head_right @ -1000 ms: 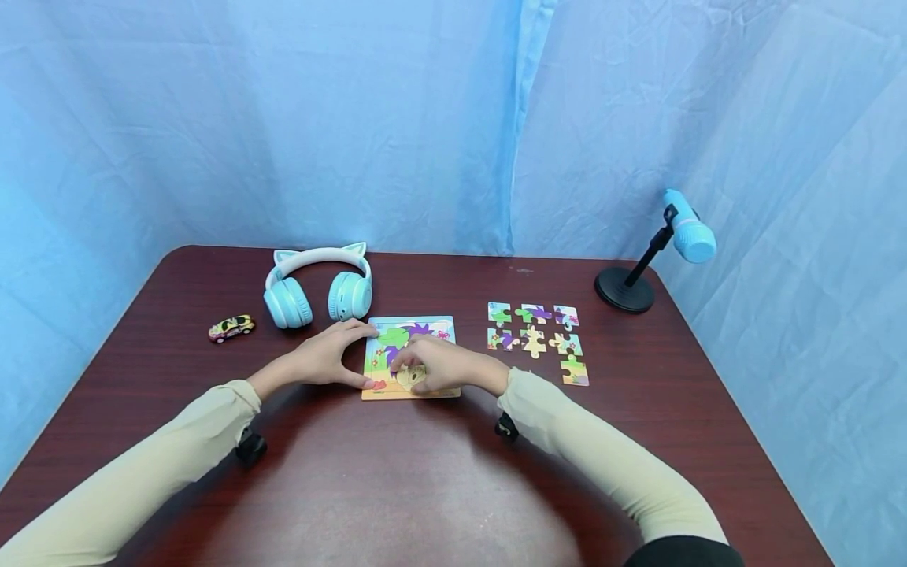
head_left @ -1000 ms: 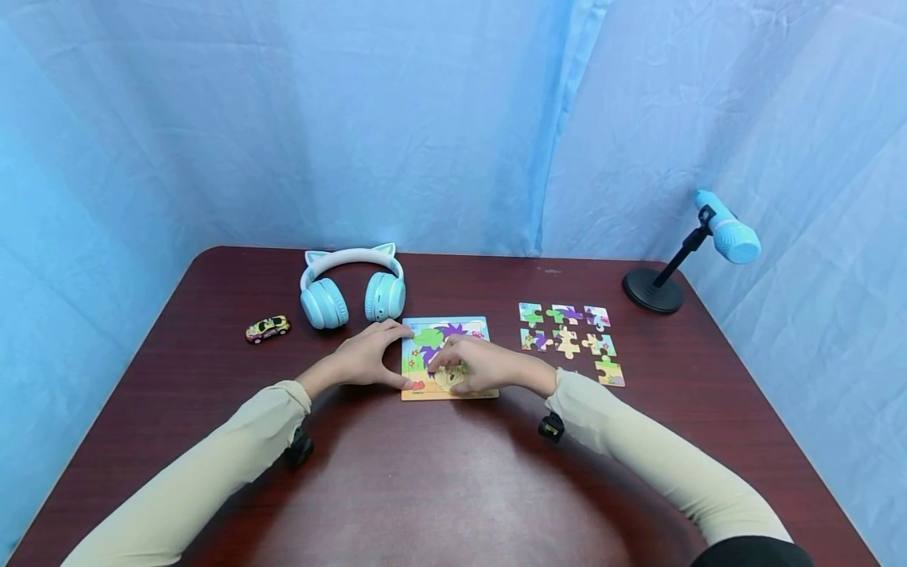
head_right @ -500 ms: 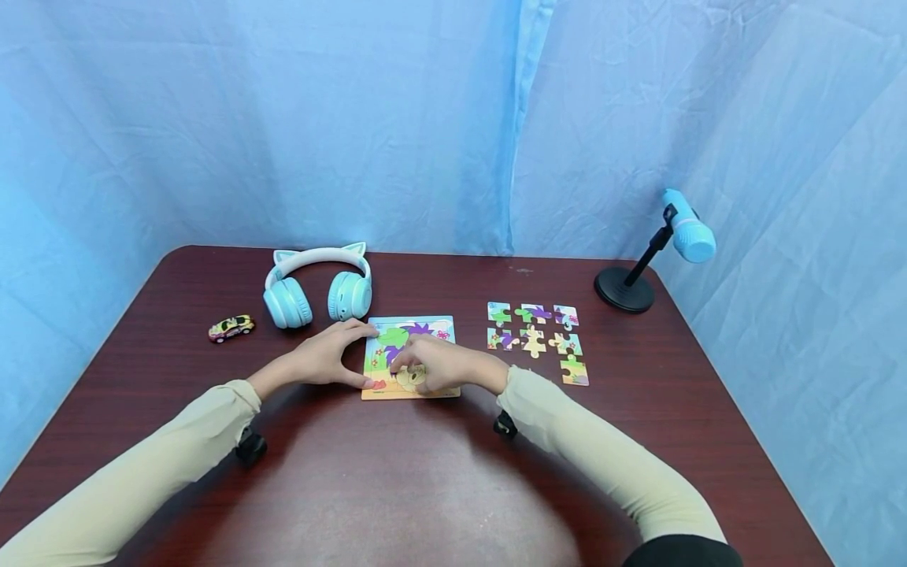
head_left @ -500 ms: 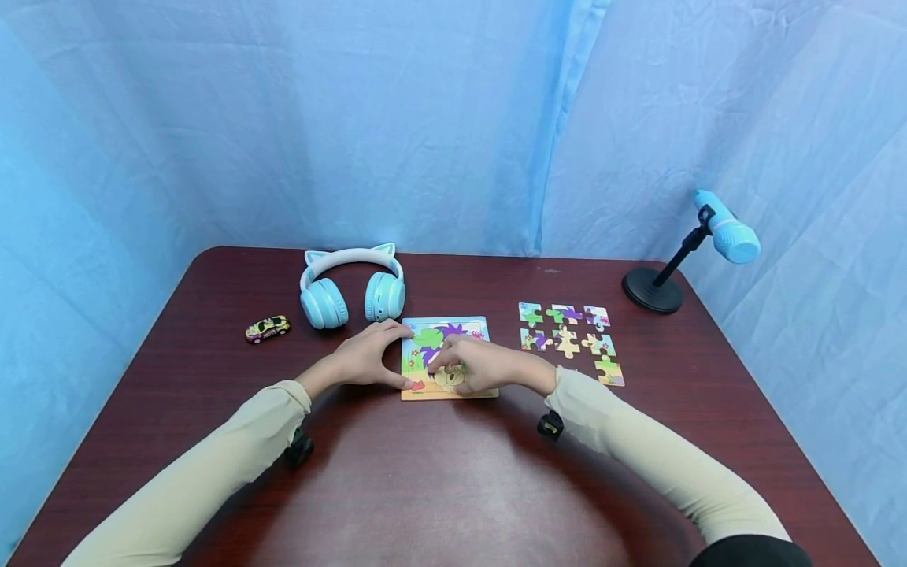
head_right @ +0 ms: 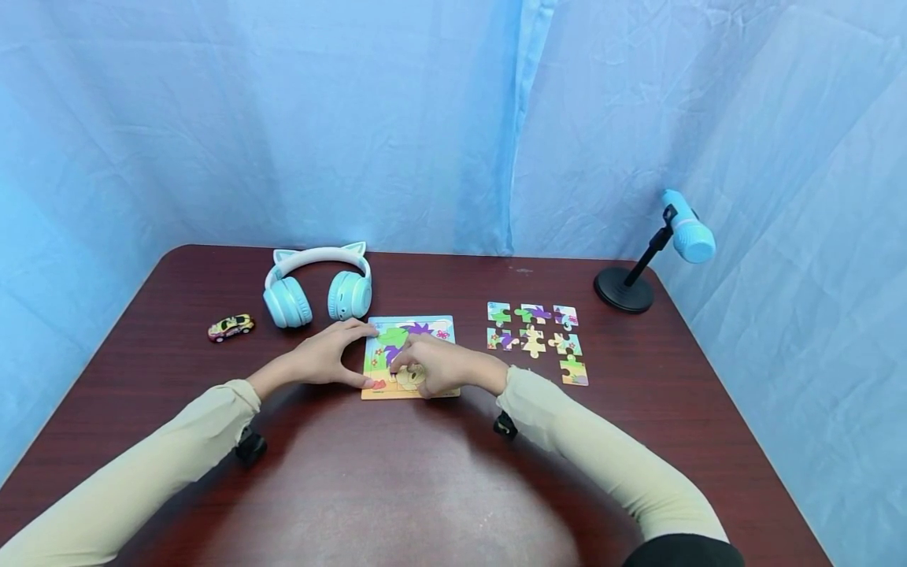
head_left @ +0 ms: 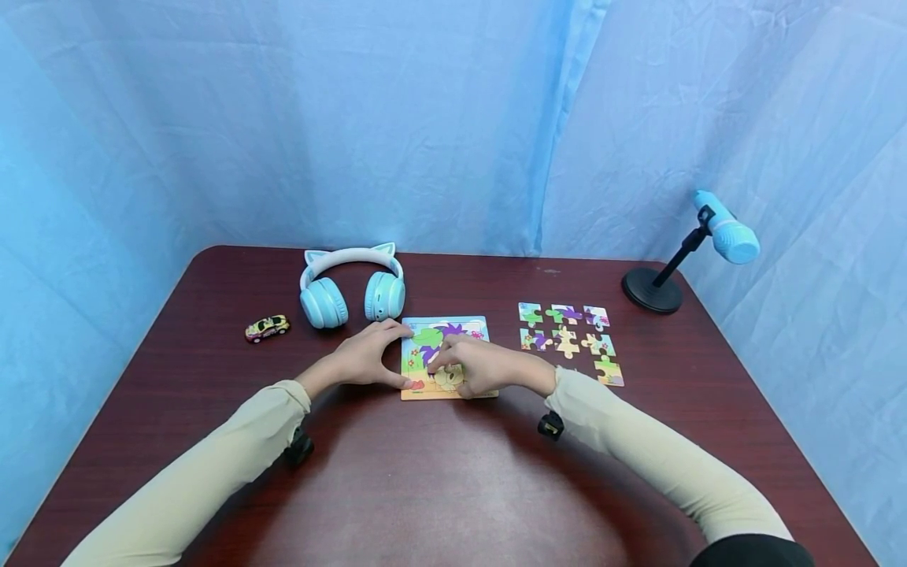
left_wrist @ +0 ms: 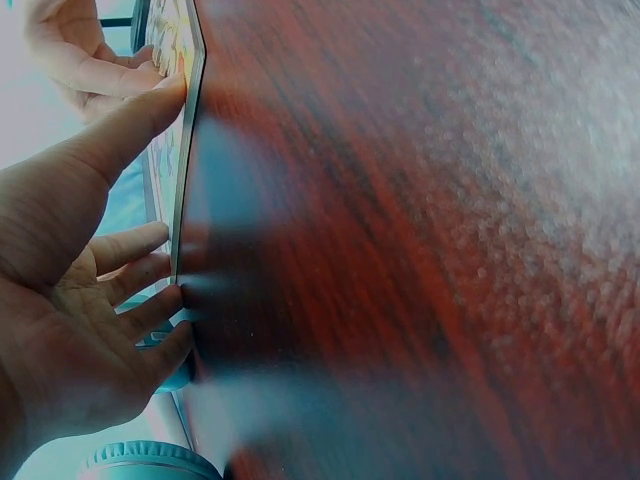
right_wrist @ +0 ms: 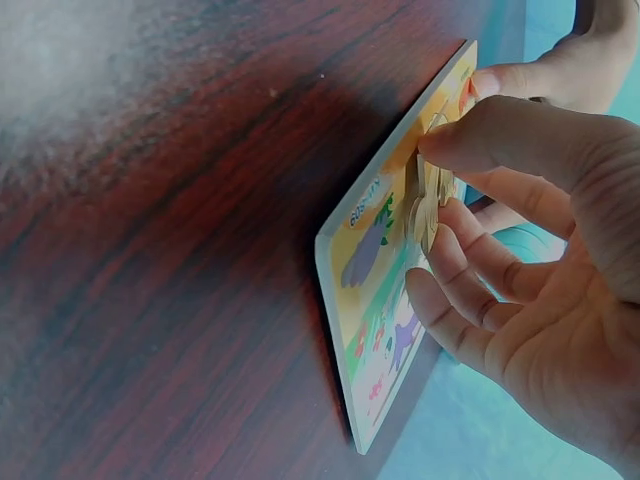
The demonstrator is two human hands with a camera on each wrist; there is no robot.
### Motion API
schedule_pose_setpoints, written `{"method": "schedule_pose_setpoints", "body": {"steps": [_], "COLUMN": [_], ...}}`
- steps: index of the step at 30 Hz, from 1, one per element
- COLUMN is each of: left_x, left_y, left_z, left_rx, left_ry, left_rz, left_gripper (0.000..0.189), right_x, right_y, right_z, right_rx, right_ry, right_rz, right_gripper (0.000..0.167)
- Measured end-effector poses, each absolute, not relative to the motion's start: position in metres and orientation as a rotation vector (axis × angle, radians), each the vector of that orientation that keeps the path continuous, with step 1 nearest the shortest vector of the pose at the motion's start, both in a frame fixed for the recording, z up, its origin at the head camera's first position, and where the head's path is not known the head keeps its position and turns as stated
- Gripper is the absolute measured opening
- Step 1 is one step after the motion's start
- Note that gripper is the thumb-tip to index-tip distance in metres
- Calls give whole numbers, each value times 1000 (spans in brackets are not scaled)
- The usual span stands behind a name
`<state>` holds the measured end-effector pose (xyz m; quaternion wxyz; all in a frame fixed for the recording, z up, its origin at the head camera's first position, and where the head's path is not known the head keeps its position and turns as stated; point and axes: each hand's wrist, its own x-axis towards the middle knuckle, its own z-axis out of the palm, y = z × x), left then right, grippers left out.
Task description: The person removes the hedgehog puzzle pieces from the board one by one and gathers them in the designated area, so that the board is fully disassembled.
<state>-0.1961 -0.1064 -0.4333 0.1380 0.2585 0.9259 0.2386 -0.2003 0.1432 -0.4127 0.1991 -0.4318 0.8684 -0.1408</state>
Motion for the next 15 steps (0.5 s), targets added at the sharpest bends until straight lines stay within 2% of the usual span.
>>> {"method": "schedule_pose_setpoints", "body": {"steps": [15], "left_x": [-197], "left_y": [-105], "left_z": [-434], "left_rx": [728], "left_ry": [2673], "left_rz": [678], "left_gripper": [88], "right_x": [-203], "right_y": [155], "right_z": [-410], "right_rx": [-1287], "right_ry": [2429], "right_rz": [-445], "right_gripper": [50]}}
